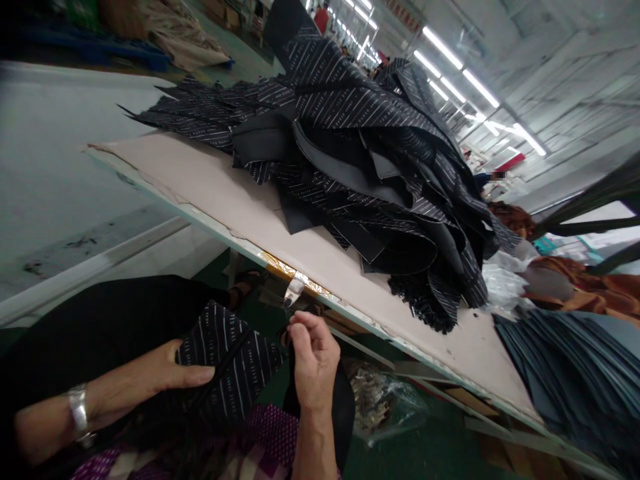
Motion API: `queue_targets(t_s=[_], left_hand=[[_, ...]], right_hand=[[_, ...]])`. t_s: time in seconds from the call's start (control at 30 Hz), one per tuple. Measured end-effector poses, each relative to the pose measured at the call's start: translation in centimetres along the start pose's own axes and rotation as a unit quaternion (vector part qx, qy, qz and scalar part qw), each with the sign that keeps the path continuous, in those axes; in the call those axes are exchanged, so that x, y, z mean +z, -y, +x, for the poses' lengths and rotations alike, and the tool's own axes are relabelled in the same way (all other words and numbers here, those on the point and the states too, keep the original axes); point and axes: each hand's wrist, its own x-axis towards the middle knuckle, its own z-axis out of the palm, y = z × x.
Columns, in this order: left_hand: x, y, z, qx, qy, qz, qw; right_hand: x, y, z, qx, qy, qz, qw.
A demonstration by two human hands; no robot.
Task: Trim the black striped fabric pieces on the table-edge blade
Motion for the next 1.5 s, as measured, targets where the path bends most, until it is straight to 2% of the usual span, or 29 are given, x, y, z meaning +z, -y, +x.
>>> queue_targets(t_s=[0.1,0.2,0.27,0.33,0.43,0.5,0.63,0.8,0.9,1.0,1.1,1.23,1.5], left_hand=[[0.4,0.3,0.5,-0.008,0.004,0.017,1.0],[1.5,-0.1,0.5,-0.005,-0.001,0.05,0.999],[2.5,-1.0,0.4,0.012,-0.012,0.08,0.997],[3.5,-2.2,0.6,0.058,-0.048,0.133,0.988],[4.7,-4.0,1.4,0.131,-0.121,0.227,0.957],[5.2,-4.7,2.1,0.143,-0.137,0.255,0.947],[5.6,-4.9,2.9,0.128,-0.135,0.233,0.954],[5.7,-4.7,3.3,0.106,-0.159,0.147,0.971],[5.9,-4.8,3.6,0.072,-0.16,0.091,0.98],[6.0,-4.9,3.8,0.034,-0.158,0.047,0.986],[6.0,-4.8,4.0,0.01,-0.15,0.024,0.988],[5.9,-4.7,4.2,-0.003,-0.148,0.01,0.989],[5.9,-4.8,4.6,-0.012,-0.157,0.016,0.987]], right_hand=[[0.6,0.5,-1.8,0.138,0.097,0.045,0.985],[1.4,0.5,-3.0,0.196,0.093,0.075,0.973],[1.5,0.4,-3.4,0.196,0.079,0.086,0.974],[1.3,0.4,-3.7,0.182,0.077,0.075,0.977],[0.9,0.6,-3.9,0.148,0.084,0.05,0.984],[0.8,0.6,-4.1,0.121,0.082,0.039,0.989],[0.9,0.4,-4.3,0.064,0.069,0.033,0.995],[1.2,-0.1,-4.0,0.012,0.05,0.015,0.999],[1.3,-0.5,-3.3,0.086,0.072,0.058,0.992],[1.3,-0.7,-2.7,0.211,0.091,0.149,0.962],[1.3,-0.7,-2.5,0.277,0.081,0.202,0.936],[1.4,-0.7,-2.3,0.304,0.076,0.213,0.925],[1.1,-1.1,-2.2,0.296,0.085,0.2,0.93]])
